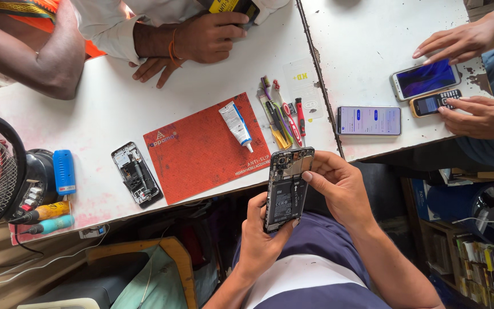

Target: The person disassembles a smartphone, removes the battery and internal components, and reassembles the device using a screwdriver and a precision tool. The person handles the phone casing, battery, and small parts on a workbench.

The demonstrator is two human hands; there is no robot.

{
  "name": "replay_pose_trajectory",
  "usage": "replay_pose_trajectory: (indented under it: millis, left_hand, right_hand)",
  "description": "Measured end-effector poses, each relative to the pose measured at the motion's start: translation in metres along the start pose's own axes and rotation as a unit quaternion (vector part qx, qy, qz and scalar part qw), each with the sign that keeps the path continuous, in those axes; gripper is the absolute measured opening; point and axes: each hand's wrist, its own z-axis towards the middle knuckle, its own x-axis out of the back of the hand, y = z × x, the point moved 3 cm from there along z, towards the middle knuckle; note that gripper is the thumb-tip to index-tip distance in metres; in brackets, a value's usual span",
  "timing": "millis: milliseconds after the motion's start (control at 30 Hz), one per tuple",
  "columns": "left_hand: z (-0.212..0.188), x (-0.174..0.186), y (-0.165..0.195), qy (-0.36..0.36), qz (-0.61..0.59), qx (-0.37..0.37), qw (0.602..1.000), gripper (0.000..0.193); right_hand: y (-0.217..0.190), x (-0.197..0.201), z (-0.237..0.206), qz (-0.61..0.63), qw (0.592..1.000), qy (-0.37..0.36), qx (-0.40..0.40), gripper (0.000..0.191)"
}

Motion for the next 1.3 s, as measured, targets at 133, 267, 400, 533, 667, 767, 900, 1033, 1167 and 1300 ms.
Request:
replay_pose_trajectory:
  millis: [133, 267, 400, 533, 667, 767, 900, 1033, 1167, 1300]
  left_hand:
    - [0.008, 0.01, 0.002, 0.002, 0.014, 0.002, 1.0, 0.056]
    - [0.008, 0.01, 0.006, 0.003, 0.016, 0.016, 1.0, 0.058]
    - [0.009, 0.007, 0.002, 0.0, -0.02, 0.045, 0.999, 0.061]
    - [0.012, 0.006, -0.007, 0.001, -0.142, 0.093, 0.986, 0.07]
    - [0.019, 0.024, -0.01, 0.031, -0.238, 0.05, 0.969, 0.077]
    - [0.024, 0.043, -0.021, 0.052, -0.262, 0.049, 0.962, 0.076]
    - [0.026, 0.051, -0.045, 0.05, -0.274, 0.05, 0.959, 0.074]
    - [0.019, 0.058, -0.061, 0.049, -0.261, 0.038, 0.963, 0.068]
    - [0.019, 0.074, -0.065, 0.079, -0.383, -0.013, 0.92, 0.053]
    - [0.031, 0.103, -0.06, 0.034, -0.49, -0.006, 0.871, 0.071]
  right_hand:
    - [0.005, -0.007, 0.01, 0.006, 1.0, 0.001, 0.003, 0.039]
    - [0.007, -0.011, 0.011, 0.015, 1.0, 0.013, 0.008, 0.038]
    - [0.012, -0.003, 0.011, 0.008, 1.0, 0.013, -0.012, 0.039]
    - [0.018, 0.006, 0.008, 0.038, 0.998, -0.005, -0.045, 0.039]
    - [0.032, -0.011, -0.007, 0.002, 0.997, -0.038, -0.071, 0.034]
    - [0.052, -0.027, -0.015, 0.008, 0.988, -0.065, -0.143, 0.035]
    - [0.072, -0.037, -0.009, -0.009, 0.987, -0.065, -0.146, 0.036]
    - [0.079, -0.04, -0.007, -0.021, 0.988, -0.059, -0.144, 0.033]
    - [0.088, -0.048, -0.013, 0.035, 0.983, -0.09, -0.154, 0.032]
    - [0.107, -0.06, -0.025, 0.074, 0.972, -0.124, -0.185, 0.034]
